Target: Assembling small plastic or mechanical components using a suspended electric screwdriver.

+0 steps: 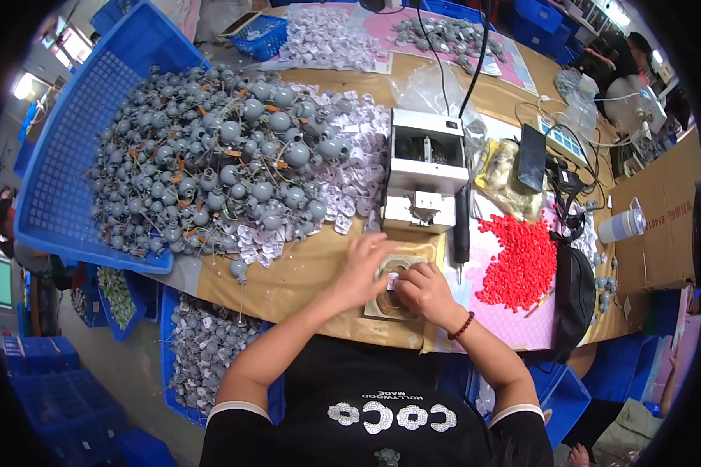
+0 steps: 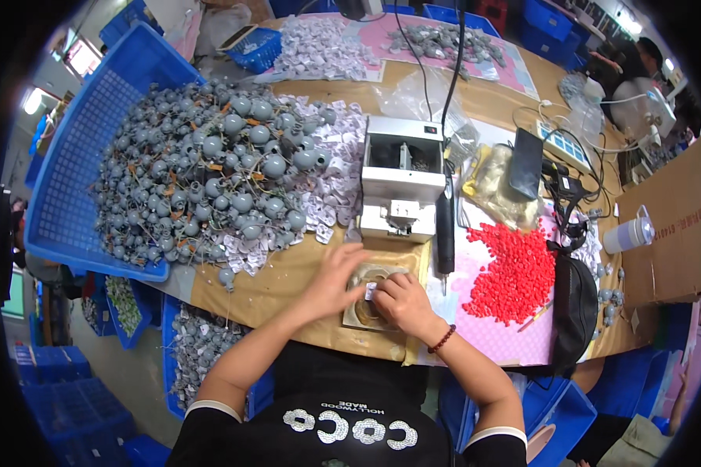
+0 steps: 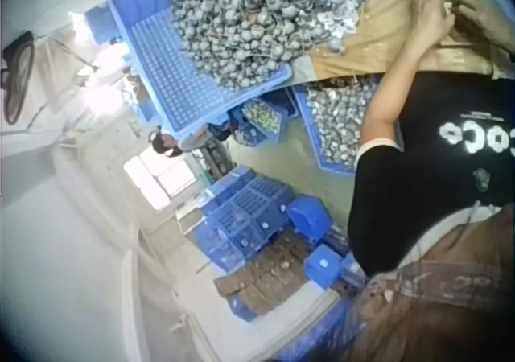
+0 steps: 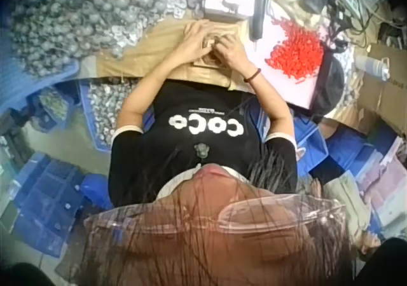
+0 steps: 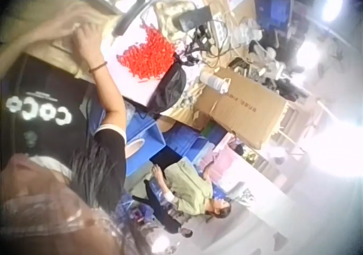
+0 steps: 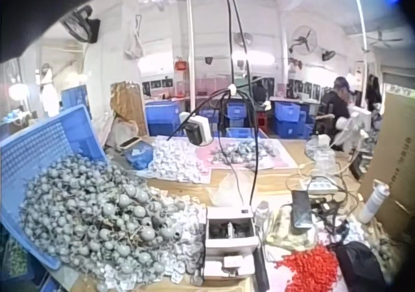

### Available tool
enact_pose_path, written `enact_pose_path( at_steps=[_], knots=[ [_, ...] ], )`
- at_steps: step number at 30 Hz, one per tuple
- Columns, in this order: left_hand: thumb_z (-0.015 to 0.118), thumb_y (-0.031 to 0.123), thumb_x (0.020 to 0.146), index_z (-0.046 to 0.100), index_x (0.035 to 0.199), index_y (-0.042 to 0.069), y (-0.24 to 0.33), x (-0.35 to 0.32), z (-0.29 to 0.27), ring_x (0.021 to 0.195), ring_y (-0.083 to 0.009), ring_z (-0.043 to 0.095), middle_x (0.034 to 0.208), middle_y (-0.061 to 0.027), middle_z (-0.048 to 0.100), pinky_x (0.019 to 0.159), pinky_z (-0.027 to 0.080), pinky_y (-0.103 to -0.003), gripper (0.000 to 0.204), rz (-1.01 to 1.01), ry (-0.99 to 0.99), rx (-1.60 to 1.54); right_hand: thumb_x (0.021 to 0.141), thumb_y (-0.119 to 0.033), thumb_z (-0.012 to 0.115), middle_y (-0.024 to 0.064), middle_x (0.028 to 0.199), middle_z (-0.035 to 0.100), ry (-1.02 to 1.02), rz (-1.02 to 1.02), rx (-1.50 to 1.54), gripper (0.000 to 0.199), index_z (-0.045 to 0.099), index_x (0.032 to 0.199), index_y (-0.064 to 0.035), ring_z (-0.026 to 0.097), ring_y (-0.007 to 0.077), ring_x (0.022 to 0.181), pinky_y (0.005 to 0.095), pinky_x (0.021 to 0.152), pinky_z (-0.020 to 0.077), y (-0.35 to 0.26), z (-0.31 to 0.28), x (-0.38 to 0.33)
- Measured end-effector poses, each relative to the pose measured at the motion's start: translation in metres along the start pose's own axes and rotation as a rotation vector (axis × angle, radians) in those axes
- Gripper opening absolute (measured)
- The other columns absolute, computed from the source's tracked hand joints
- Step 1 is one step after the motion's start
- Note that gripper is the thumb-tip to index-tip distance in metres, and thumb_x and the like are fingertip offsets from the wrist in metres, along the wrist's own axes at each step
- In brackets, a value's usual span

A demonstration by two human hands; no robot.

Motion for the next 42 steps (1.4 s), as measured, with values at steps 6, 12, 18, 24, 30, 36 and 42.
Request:
enact_pose_path(
  at_steps=[6, 12, 18, 24, 30, 36, 42],
  knots=[
    [0.073, 0.007, 0.087, 0.066, 0.131, 0.01, -0.023, 0.072, -0.099, 0.119, -0.035, 0.056, 0.125, -0.0108, 0.062, 0.102, 0.047, -0.049, 0.045, 0.103, 0.354, 0.428, 0.084, -0.017, 0.077, 0.0044, 0.108, 0.065, -0.03, 0.049, -0.079, 0.025, 0.072, 0.108, -0.0106, 0.061, 0.0242, 0.104, 0.0385, 0.083, 0.0475, -0.009, -0.006, -0.006],
    [0.072, 0.006, 0.082, 0.066, 0.129, 0.017, -0.054, 0.125, -0.113, 0.112, -0.0311, 0.06, 0.122, -0.0102, 0.062, 0.088, 0.049, -0.047, 0.048, 0.1, 0.393, 0.896, 0.08, -0.004, 0.081, 0.0094, 0.11, 0.066, 0.081, 0.123, 0.131, 0.031, 0.072, 0.109, -0.0069, 0.064, 0.0303, 0.1, 0.0418, 0.083, 0.0534, -0.006, -0.009, -0.002],
    [0.07, 0.002, 0.081, 0.065, 0.122, 0.013, -0.063, 0.13, -0.132, 0.106, -0.0359, 0.064, 0.119, -0.0135, 0.061, 0.084, 0.055, -0.05, 0.043, 0.01, 0.264, 0.651, 0.084, 0.001, 0.078, 0.0133, 0.11, 0.067, 0.253, 0.293, 0.225, 0.029, 0.072, 0.112, -0.0048, 0.065, 0.032, 0.099, 0.0403, 0.083, 0.0556, 0.004, -0.037, -0.017],
    [0.068, 0.003, 0.084, 0.065, 0.122, 0.014, -0.057, 0.142, -0.14, 0.11, -0.0399, 0.061, 0.115, -0.0152, 0.061, 0.088, 0.055, -0.052, 0.04, -0.012, 0.073, 0.753, 0.088, 0.004, 0.075, 0.0134, 0.108, 0.068, 0.304, 0.418, 0.412, 0.023, 0.072, 0.11, -0.0027, 0.069, 0.0297, 0.093, 0.0368, 0.078, 0.0579, 0.008, -0.038, -0.018],
    [0.079, -0.001, 0.079, 0.065, 0.117, 0.005, 0.015, 0.158, -0.214, 0.11, -0.0345, 0.064, 0.118, -0.0149, 0.062, 0.097, 0.053, -0.041, 0.041, 0.188, 0.281, 0.329, 0.091, 0.005, 0.071, 0.0122, 0.105, 0.07, 0.363, 0.41, 0.376, 0.018, 0.072, 0.108, -0.0012, 0.071, 0.0239, 0.089, 0.032, 0.073, 0.0581, 0.011, -0.062, -0.023],
    [0.078, -0.002, 0.088, 0.065, 0.127, 0.006, 0.037, 0.145, -0.274, 0.1, -0.0145, 0.065, 0.116, -0.0044, 0.065, 0.086, 0.055, -0.029, 0.042, 0.2, 0.536, -0.04, 0.092, 0.007, 0.07, 0.0123, 0.104, 0.072, 0.426, 0.473, 0.448, 0.017, 0.074, 0.108, 0.0008, 0.07, 0.0198, 0.088, 0.0285, 0.073, 0.0564, 0.024, -0.078, -0.012],
    [0.07, -0.001, 0.094, 0.066, 0.129, 0.008, 0.029, 0.139, -0.26, 0.106, -0.0134, 0.065, 0.12, -0.0073, 0.068, 0.089, 0.054, -0.028, 0.036, 0.19, 0.49, 0.094, 0.092, 0.007, 0.07, 0.0114, 0.102, 0.072, 0.421, 0.464, 0.454, 0.018, 0.074, 0.108, 0.0007, 0.07, 0.0201, 0.086, 0.0293, 0.072, 0.0559, 0.021, -0.074, -0.003]
  ],
)
Point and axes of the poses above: each hand's wrist, its own x-axis towards the middle knuckle, its own z-axis out of the palm, y = z × x, the point moved 5 cm from there along x, towards the middle knuckle
